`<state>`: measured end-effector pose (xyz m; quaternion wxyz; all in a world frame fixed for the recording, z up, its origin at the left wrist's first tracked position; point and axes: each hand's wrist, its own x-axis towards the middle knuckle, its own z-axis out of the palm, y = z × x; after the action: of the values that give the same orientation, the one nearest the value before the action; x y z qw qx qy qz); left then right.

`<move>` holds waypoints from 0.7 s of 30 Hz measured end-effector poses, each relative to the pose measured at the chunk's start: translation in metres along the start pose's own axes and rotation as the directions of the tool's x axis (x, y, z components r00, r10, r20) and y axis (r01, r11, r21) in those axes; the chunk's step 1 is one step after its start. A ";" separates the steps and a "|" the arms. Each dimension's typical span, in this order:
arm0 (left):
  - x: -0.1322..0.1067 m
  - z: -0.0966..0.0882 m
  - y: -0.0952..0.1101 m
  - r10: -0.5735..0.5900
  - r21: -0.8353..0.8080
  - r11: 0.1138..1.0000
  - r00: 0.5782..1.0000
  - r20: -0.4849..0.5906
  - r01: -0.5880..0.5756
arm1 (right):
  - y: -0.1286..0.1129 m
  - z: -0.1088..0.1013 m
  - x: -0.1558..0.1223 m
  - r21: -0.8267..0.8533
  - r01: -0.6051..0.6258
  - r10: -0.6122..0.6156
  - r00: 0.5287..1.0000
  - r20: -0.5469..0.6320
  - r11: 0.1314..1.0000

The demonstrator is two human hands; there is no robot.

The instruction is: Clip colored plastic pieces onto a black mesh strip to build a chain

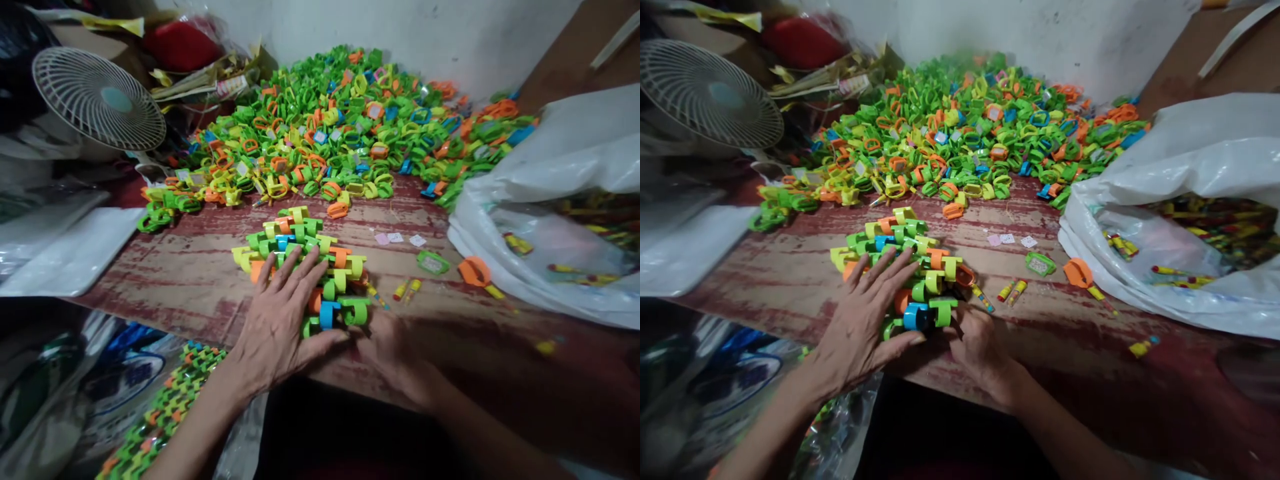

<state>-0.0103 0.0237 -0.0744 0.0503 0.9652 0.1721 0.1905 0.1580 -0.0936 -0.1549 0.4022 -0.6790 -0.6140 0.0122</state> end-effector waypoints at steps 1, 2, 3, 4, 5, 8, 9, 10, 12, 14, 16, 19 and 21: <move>0.000 0.000 0.000 0.000 0.003 1.000 1.000 -0.008 0.000 | -0.001 0.001 0.000 0.004 0.033 -0.033 0.999 -0.020 0.999; -0.001 0.000 0.000 -0.001 0.008 1.000 1.000 -0.009 0.001 | -0.002 0.002 0.000 0.012 0.063 -0.062 0.997 -0.034 0.998; -0.002 -0.001 0.001 -0.003 0.015 1.000 1.000 -0.005 0.003 | -0.003 0.002 0.001 0.021 0.083 -0.082 0.996 -0.044 0.996; -0.002 -0.003 0.003 -0.006 0.026 1.000 1.000 0.001 0.006 | -0.004 0.003 0.002 0.031 0.096 -0.094 0.994 -0.060 0.995; -0.003 -0.006 0.005 -0.012 0.040 0.999 1.000 0.004 0.012 | -0.005 0.003 0.003 0.041 0.104 -0.101 0.992 -0.075 0.994; 0.000 -0.014 0.015 -0.047 0.079 0.996 0.999 -0.013 0.048 | -0.007 0.005 0.004 0.069 0.117 -0.115 0.993 -0.033 0.991; 0.003 -0.015 0.018 -0.060 0.090 0.994 0.998 -0.015 0.061 | -0.008 0.006 0.003 0.077 0.111 -0.111 0.994 -0.002 0.991; 0.006 -0.015 0.021 -0.066 0.099 0.993 0.998 -0.015 0.067 | -0.009 0.007 0.002 0.081 0.100 -0.102 0.995 0.015 0.992; 0.013 -0.011 0.023 -0.058 0.120 0.991 0.998 0.005 0.057 | -0.008 0.005 -0.003 0.093 0.071 -0.073 0.997 0.011 0.993; 0.018 -0.004 0.022 -0.032 0.141 0.990 0.999 0.033 0.027 | -0.005 -0.001 -0.008 0.101 0.047 -0.046 0.999 -0.017 0.994; 0.021 0.002 0.020 -0.009 0.153 0.988 0.999 0.044 0.003 | 0.003 -0.012 -0.010 0.023 0.028 -0.027 0.998 -0.051 0.999; 0.020 0.004 0.018 0.012 0.170 0.985 1.000 0.026 -0.017 | 0.020 -0.027 -0.008 -0.228 -0.063 0.048 0.996 -0.072 0.972; 0.018 0.002 0.017 0.021 0.185 0.982 1.000 0.024 -0.025 | 0.031 -0.031 -0.002 -0.329 -0.083 0.097 0.995 0.026 0.941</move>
<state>0.0115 0.0139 -0.0672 -0.0400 0.9696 0.1775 0.1638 0.1993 -0.1092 -0.1518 0.2700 -0.7632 -0.5842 -0.0575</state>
